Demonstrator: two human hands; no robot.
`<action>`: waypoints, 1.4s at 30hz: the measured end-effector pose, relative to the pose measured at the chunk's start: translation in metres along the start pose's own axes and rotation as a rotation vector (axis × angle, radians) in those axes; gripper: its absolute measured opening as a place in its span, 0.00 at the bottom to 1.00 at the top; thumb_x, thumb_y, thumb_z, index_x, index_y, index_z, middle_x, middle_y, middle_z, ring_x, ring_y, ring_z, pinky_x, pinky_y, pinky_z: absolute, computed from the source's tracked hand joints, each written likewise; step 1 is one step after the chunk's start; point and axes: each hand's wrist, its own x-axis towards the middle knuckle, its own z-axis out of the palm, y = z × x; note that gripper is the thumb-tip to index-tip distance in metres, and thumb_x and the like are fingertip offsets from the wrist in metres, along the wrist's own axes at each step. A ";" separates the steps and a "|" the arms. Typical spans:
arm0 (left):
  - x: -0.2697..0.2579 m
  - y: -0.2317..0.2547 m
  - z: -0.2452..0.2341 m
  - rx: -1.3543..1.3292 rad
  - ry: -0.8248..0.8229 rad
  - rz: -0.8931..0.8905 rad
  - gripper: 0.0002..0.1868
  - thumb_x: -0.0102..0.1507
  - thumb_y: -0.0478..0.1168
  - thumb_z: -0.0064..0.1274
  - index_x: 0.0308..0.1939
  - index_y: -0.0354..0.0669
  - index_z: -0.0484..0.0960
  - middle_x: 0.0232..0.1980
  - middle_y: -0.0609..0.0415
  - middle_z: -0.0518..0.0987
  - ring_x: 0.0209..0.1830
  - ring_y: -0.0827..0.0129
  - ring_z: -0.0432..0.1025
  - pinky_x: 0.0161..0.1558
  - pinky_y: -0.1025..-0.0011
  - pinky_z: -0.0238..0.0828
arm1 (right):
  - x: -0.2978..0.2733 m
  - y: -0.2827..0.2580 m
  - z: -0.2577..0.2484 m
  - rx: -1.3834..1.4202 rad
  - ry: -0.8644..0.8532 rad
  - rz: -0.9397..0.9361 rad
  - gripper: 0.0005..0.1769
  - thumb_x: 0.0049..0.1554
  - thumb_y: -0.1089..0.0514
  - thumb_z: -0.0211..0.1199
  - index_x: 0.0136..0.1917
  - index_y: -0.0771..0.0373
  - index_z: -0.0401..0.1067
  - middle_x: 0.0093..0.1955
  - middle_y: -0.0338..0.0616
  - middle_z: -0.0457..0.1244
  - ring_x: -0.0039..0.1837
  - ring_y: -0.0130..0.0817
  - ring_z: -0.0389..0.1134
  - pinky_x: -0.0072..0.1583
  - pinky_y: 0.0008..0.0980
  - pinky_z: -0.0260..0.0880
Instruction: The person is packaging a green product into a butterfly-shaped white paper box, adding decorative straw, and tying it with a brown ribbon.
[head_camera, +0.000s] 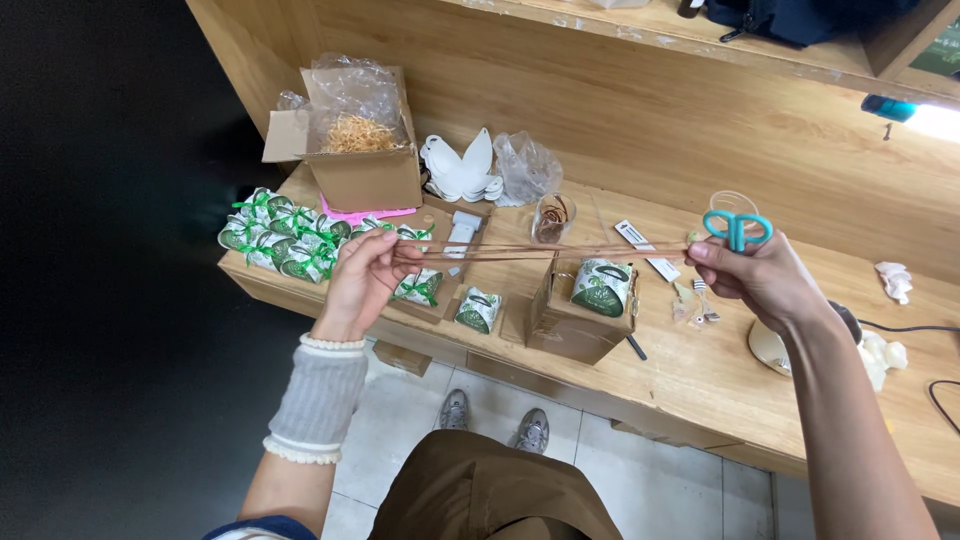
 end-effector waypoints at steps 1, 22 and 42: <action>-0.001 0.003 -0.001 -0.054 -0.020 0.005 0.12 0.71 0.35 0.46 0.32 0.40 0.75 0.37 0.44 0.84 0.40 0.61 0.81 0.46 0.63 0.80 | -0.003 -0.005 0.004 -0.093 0.021 0.046 0.08 0.56 0.58 0.68 0.45 0.65 0.76 0.31 0.40 0.64 0.32 0.23 0.58 0.33 0.25 0.52; -0.020 0.051 0.024 0.179 -0.194 -0.073 0.12 0.74 0.38 0.42 0.35 0.42 0.73 0.30 0.47 0.79 0.33 0.65 0.77 0.50 0.60 0.78 | -0.002 0.011 -0.015 -0.406 -0.068 0.115 0.17 0.55 0.50 0.71 0.36 0.67 0.78 0.25 0.38 0.59 0.28 0.26 0.48 0.32 0.31 0.44; -0.022 -0.028 -0.009 -0.081 -0.210 -0.235 0.06 0.70 0.33 0.51 0.37 0.39 0.78 0.39 0.48 0.82 0.41 0.65 0.78 0.49 0.68 0.77 | -0.012 0.058 -0.012 0.746 -0.179 -0.175 0.16 0.57 0.59 0.65 0.55 0.73 0.75 0.43 0.41 0.66 0.25 0.15 0.42 0.27 0.17 0.43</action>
